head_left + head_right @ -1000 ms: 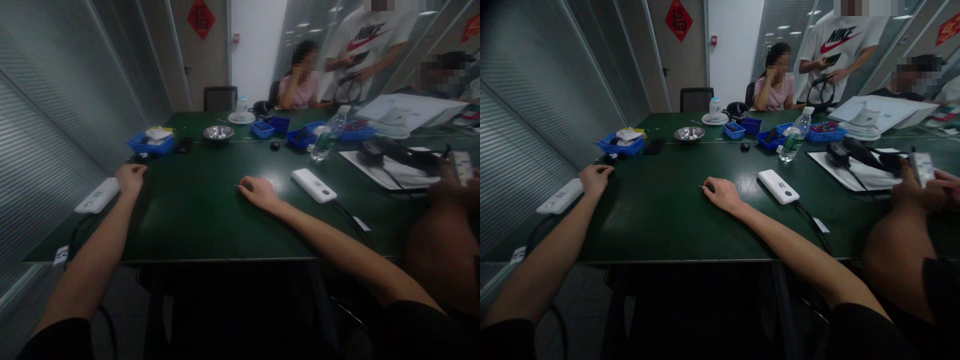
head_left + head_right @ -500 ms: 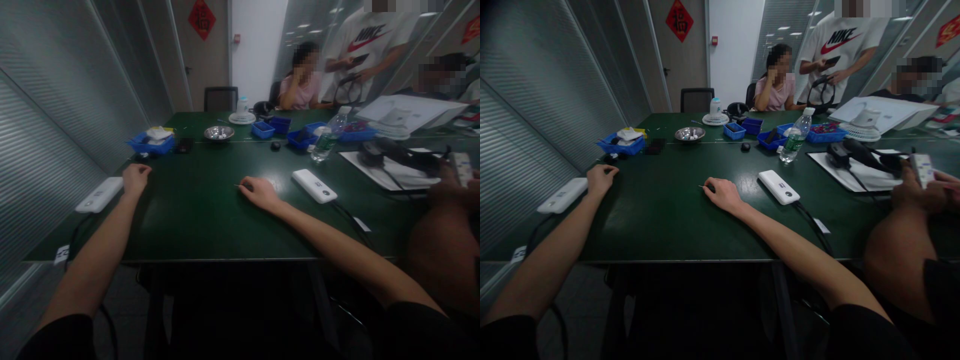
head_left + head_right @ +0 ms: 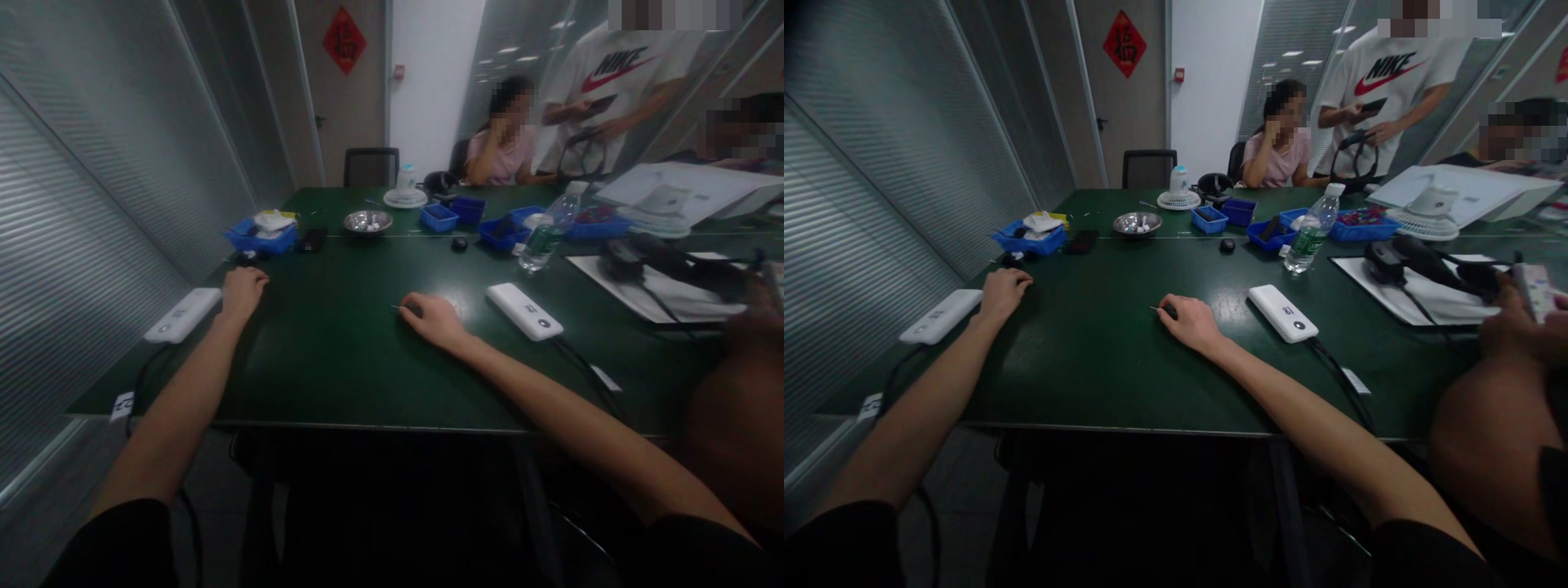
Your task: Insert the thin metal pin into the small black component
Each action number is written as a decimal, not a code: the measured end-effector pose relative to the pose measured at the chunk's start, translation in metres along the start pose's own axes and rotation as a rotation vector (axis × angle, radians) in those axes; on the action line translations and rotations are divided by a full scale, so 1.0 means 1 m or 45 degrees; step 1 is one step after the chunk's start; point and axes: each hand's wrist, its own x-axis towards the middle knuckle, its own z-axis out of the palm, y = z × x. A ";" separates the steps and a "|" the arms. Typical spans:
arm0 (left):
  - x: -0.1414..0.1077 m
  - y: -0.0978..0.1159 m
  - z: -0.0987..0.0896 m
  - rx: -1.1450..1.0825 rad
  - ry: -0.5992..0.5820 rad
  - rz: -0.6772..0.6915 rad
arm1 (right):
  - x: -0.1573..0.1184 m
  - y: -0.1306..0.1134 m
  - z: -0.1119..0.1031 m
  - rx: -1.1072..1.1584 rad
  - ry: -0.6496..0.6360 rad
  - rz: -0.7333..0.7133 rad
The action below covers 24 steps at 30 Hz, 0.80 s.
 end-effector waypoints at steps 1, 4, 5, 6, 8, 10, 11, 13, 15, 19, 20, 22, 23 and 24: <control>0.000 0.001 -0.001 -0.004 0.008 0.017 | 0.000 0.000 -0.001 0.003 -0.002 0.000; -0.002 0.005 -0.005 -0.022 0.100 0.030 | -0.001 -0.002 -0.003 0.017 -0.014 0.010; -0.003 0.006 -0.006 -0.025 0.129 0.017 | -0.001 -0.003 -0.004 0.022 -0.015 0.013; -0.004 0.008 -0.007 -0.033 0.149 -0.001 | -0.001 -0.003 -0.004 0.024 -0.016 0.014; -0.007 0.012 -0.010 -0.077 0.164 -0.037 | -0.001 -0.003 -0.004 0.024 -0.020 0.013; -0.010 0.015 -0.012 -0.144 0.168 -0.075 | -0.001 -0.003 -0.004 0.016 -0.020 0.008; -0.011 0.016 -0.012 -0.172 0.170 -0.099 | -0.001 -0.003 -0.004 0.010 -0.017 0.003; -0.012 0.017 -0.012 -0.208 0.172 -0.146 | -0.001 -0.003 -0.004 0.000 -0.012 -0.010; -0.011 0.014 -0.010 -0.225 0.176 -0.170 | -0.001 -0.003 -0.004 -0.005 -0.007 -0.016; -0.009 0.004 -0.004 -0.211 0.165 -0.202 | -0.001 -0.004 -0.005 0.002 -0.022 -0.015; -0.009 0.002 -0.003 -0.203 0.163 -0.207 | -0.001 -0.004 -0.005 0.000 -0.026 -0.014; -0.008 -0.001 -0.001 -0.193 0.169 -0.214 | -0.001 -0.004 -0.005 -0.002 -0.036 -0.011; -0.007 -0.002 0.000 -0.190 0.180 -0.226 | 0.000 -0.004 -0.005 -0.003 -0.038 -0.005; -0.007 -0.002 0.000 -0.190 0.197 -0.245 | 0.000 -0.004 -0.004 -0.005 -0.037 -0.001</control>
